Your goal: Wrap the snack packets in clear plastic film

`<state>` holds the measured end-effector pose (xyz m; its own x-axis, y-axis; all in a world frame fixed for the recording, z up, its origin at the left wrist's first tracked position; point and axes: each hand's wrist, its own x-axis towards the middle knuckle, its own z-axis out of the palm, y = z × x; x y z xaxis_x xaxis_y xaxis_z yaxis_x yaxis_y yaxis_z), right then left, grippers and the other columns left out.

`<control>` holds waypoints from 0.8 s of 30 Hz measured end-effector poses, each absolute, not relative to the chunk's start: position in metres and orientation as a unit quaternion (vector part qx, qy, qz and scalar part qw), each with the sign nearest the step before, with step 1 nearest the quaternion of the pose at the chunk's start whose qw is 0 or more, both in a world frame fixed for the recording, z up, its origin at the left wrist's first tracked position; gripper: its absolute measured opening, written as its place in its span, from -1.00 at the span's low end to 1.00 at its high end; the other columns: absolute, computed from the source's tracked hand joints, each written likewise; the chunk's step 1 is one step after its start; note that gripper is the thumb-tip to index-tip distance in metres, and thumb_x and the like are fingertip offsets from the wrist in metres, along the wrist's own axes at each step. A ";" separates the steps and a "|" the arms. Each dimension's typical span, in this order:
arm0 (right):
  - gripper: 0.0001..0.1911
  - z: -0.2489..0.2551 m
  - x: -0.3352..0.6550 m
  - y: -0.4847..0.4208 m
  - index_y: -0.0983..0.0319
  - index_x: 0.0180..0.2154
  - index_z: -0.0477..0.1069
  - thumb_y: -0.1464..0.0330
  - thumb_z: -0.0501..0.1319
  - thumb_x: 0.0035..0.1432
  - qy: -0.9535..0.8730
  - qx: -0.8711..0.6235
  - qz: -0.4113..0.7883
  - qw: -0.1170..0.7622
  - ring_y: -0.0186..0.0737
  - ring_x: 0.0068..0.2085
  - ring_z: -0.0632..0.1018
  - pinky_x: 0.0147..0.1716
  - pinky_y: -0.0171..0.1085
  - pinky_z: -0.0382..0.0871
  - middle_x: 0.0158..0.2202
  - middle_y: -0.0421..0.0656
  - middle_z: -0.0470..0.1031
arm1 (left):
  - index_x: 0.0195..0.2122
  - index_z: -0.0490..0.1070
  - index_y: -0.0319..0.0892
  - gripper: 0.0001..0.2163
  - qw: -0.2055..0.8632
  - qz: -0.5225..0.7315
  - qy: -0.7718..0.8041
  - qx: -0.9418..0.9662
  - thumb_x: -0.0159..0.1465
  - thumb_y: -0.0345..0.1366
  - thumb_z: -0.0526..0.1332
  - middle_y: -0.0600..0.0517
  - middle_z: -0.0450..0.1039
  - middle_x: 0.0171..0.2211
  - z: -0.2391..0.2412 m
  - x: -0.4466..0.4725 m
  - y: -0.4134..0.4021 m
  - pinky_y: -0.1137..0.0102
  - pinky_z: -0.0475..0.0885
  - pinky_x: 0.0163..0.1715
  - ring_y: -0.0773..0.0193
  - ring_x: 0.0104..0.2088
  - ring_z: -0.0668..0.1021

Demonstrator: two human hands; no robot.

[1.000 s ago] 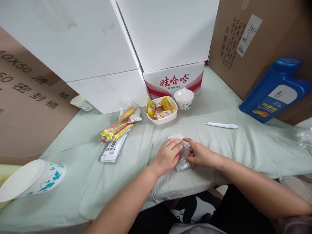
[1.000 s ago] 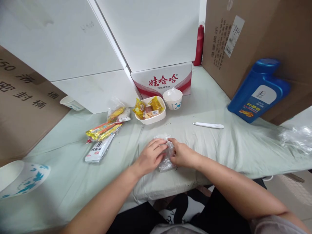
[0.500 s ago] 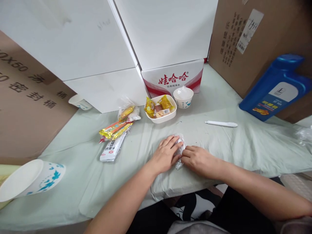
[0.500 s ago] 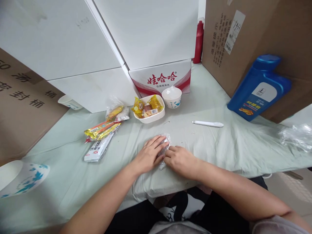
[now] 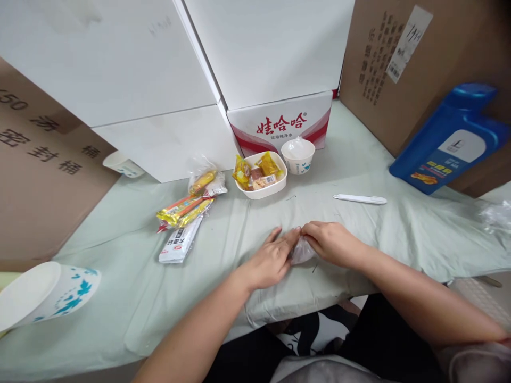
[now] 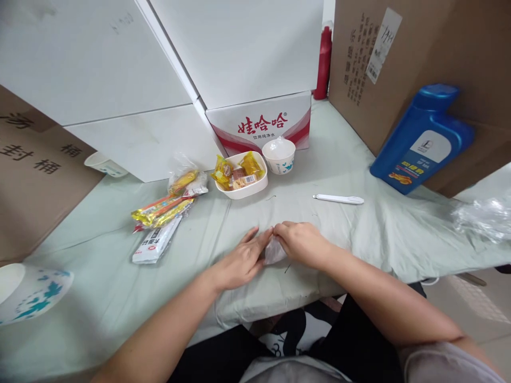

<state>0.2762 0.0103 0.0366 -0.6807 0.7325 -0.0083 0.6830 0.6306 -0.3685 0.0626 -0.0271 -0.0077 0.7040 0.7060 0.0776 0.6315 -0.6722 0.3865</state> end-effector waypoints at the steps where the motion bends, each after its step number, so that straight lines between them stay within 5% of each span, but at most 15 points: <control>1: -0.78 0.031 0.273 0.014 0.27 -0.18 0.38 0.39 -0.01 0.34 -0.893 -0.416 0.162 0.060 -0.18 -0.29 0.54 -0.38 -0.29 0.20 -0.25 -0.05 0.55 | 0.36 -0.61 -0.12 -0.17 0.168 0.119 0.369 0.906 0.27 -0.48 0.04 -0.22 0.06 0.34 -0.009 0.062 -0.026 -0.07 -0.02 0.30 0.14 0.30 0.25; 4: -0.79 0.019 0.266 0.017 0.28 -0.16 0.35 0.35 -0.01 0.35 -0.882 -0.447 0.148 0.035 -0.16 -0.30 0.55 -0.42 -0.29 0.17 -0.25 -0.03 0.56 | 0.37 -0.56 -0.11 -0.18 0.174 0.142 0.362 0.905 0.25 -0.52 0.03 -0.21 0.12 0.32 -0.011 0.060 -0.024 -0.08 0.03 0.29 0.12 0.27 0.30; 8: -0.82 0.015 0.263 0.017 0.26 -0.14 0.34 0.34 0.01 0.35 -0.878 -0.456 0.145 0.024 -0.15 -0.27 0.56 -0.41 -0.29 0.17 -0.21 -0.03 0.56 | 0.37 -0.18 -0.12 -0.35 0.157 0.262 0.400 0.864 0.27 -0.53 -0.01 -0.17 0.36 0.15 -0.005 0.059 -0.023 0.02 0.32 0.14 0.12 0.14 0.43; 13: -0.82 0.014 0.263 0.017 0.26 -0.16 0.36 0.35 0.02 0.34 -0.877 -0.457 0.146 0.021 -0.12 -0.24 0.57 -0.40 -0.28 0.18 -0.21 -0.03 0.57 | -0.06 0.41 -0.13 -0.77 0.080 0.368 0.339 0.862 0.28 -0.45 0.11 -0.04 0.51 -0.25 0.008 0.061 -0.029 0.23 0.48 -0.16 0.19 -0.17 0.53; 17: -0.82 0.013 0.262 0.018 0.25 -0.16 0.36 0.34 0.02 0.34 -0.875 -0.460 0.147 0.023 -0.15 -0.25 0.56 -0.40 -0.29 0.19 -0.22 -0.04 0.57 | -0.24 0.49 -0.09 -0.87 0.067 0.251 0.308 0.915 0.29 -0.39 0.16 -0.02 0.53 -0.17 0.007 0.067 -0.033 0.22 0.47 -0.11 0.15 -0.08 0.52; 24: -0.82 0.022 0.274 0.025 0.31 -0.14 0.40 0.37 0.09 0.28 -0.848 -0.521 0.071 0.066 -0.02 -0.18 0.50 -0.26 -0.19 0.30 -0.18 0.06 0.50 | -0.10 0.43 -0.18 -0.74 0.093 0.171 0.408 0.892 0.18 -0.29 0.32 -0.10 0.47 -0.07 0.003 0.067 -0.027 0.15 0.47 -0.08 0.07 -0.09 0.46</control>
<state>0.2744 0.0252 0.0216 -0.4474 0.8935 0.0382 0.8748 0.4461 -0.1891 0.0670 -0.0275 0.0033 0.6090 0.7595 0.2286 0.6956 -0.6499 0.3062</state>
